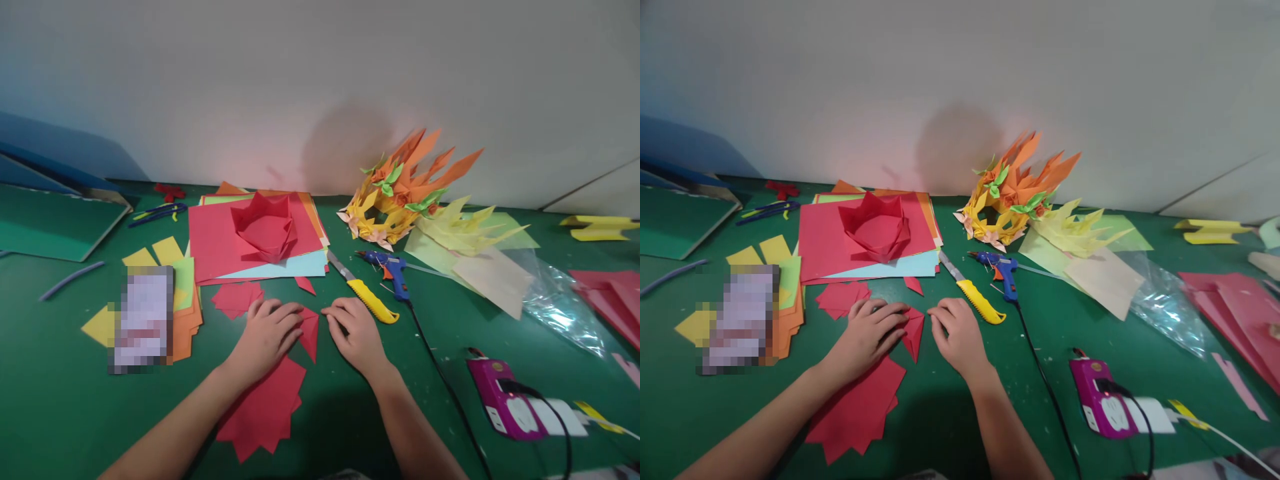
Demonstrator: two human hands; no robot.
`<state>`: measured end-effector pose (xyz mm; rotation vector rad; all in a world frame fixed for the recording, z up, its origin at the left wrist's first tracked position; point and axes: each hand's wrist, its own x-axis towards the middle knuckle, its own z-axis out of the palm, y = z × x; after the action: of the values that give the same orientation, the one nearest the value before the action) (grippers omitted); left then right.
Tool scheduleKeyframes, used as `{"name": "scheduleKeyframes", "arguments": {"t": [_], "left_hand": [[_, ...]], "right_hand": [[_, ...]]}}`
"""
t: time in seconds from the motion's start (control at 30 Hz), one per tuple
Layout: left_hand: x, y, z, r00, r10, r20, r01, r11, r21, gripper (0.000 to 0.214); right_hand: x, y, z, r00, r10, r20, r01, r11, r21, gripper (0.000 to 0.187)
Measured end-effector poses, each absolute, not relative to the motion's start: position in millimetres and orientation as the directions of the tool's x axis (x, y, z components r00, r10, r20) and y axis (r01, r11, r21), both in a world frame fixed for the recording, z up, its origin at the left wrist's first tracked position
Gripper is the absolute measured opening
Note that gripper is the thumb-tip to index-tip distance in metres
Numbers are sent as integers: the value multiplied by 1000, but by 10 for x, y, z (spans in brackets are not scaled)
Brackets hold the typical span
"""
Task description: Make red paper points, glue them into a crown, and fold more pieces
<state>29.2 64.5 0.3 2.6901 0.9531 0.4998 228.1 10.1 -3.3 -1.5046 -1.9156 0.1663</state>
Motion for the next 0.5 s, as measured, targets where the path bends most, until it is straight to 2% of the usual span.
{"name": "scheduleKeyframes", "arguments": {"t": [0.23,0.5], "left_hand": [[283,621,-9,726,643,243,566,-760,320,19],[287,621,-12,715,643,273,566,-762,313,20]], "right_hand": [[2149,85,-91,-44,941,337,855,210,-475,20],[2060,136,-44,37,968,248,804,118,-582,9]]}}
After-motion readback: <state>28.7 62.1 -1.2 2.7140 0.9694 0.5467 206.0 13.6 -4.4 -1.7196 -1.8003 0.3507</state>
